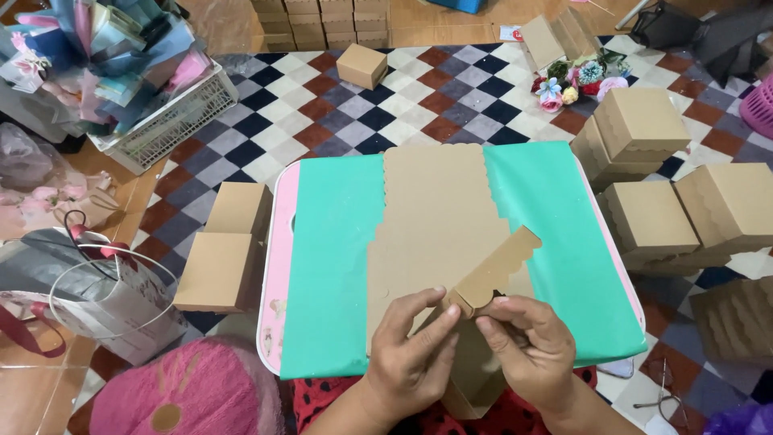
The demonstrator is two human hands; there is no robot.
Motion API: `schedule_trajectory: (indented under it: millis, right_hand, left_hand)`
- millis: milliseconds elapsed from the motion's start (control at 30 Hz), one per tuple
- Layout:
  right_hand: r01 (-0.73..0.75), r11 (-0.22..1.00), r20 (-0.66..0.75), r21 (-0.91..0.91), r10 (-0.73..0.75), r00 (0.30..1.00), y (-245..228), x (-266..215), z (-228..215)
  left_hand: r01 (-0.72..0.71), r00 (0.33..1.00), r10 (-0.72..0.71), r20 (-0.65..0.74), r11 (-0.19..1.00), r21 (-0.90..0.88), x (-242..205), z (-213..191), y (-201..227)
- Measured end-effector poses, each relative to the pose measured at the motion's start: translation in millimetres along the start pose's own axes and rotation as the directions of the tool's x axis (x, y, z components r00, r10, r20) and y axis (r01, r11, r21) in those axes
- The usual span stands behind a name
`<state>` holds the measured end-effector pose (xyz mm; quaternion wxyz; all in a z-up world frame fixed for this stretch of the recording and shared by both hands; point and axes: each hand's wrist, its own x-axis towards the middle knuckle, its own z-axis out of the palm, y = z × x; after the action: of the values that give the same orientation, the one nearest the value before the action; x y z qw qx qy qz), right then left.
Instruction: Assembling a cardboard box by folding it along pre-scored lines and securing the tabs.
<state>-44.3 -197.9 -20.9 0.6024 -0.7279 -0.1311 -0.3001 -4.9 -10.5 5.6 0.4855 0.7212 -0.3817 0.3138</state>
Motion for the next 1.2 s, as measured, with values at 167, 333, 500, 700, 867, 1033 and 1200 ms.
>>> schedule_trajectory:
  millis: [167, 333, 500, 700, 867, 1033, 1200]
  right_hand:
    - [0.173, 0.984, 0.216, -0.043, -0.160, 0.963, -9, 4, 2]
    - [0.262, 0.964, 0.518, -0.050, -0.200, 0.832, -29, 23, 9]
    - [0.665, 0.688, 0.397, -0.290, -0.546, 0.738, -21, 11, -12]
    - [0.500, 0.507, 0.121, -0.702, -0.607, 0.786, 22, -17, -43]
    - [0.436, 0.659, 0.160, -0.614, -0.437, 0.885, 3, 2, -41]
    - [0.466, 0.684, 0.149, -0.561, -0.470, 0.870, 3, 4, -41]
    - [0.361, 0.759, 0.074, -0.542, -0.385, 0.920, -4, 12, -31]
  left_hand:
    - [0.066, 0.997, -0.068, -0.037, 0.996, -0.064, -12, 3, -7]
    - [0.150, 0.966, -0.148, -0.211, 0.989, -0.006, -17, -1, -17]
    - [0.191, 0.943, -0.162, -0.290, 0.979, 0.074, -24, 0, -36]
    - [0.460, 0.768, -0.527, -0.363, 0.849, -0.258, -35, 2, -51]
    - [0.461, 0.731, -0.587, -0.349, 0.801, -0.382, -36, 5, -54]
    - [0.302, 0.805, -0.470, -0.361, 0.850, -0.431, -28, 1, -44]
    - [0.290, 0.833, -0.402, -0.380, 0.902, -0.319, -27, -7, -31]
